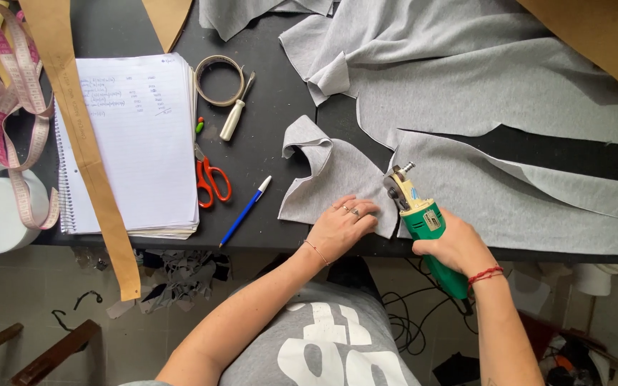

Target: The person uses an electric rotary cutter to cut a piece of gray fabric on a black table. They then place a brown paper pattern on the fabric, trace its outline with a blue pen, and cut the fabric along the traced lines.

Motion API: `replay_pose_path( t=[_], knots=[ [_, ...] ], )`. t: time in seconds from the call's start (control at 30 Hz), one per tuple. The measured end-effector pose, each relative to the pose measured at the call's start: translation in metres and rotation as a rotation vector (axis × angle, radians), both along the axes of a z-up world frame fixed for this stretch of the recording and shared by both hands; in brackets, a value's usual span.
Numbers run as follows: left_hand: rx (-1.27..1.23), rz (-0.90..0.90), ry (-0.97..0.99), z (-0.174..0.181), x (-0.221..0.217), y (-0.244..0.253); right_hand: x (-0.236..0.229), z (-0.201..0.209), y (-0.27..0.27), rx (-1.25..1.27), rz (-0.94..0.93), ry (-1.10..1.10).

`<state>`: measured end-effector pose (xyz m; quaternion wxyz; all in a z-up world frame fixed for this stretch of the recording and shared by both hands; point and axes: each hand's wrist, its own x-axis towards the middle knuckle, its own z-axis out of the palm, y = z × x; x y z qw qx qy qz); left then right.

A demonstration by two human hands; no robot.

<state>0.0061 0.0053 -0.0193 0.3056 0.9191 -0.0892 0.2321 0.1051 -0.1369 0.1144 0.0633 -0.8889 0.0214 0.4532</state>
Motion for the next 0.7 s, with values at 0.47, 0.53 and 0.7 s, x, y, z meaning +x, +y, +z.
replay_pose_path(
  t=[0.47,0.53,0.7],
  knots=[
    [0.055,0.068,0.088,0.010,0.002,0.030,-0.066,0.015,0.027,0.162,-0.516,-0.054],
    [0.042,0.058,0.099,0.015,-0.001,0.030,-0.063,0.018,0.033,0.176,-0.521,-0.065],
    [0.016,0.045,0.091,0.020,-0.001,0.032,-0.047,0.025,0.049,0.177,-0.489,-0.113]
  ],
)
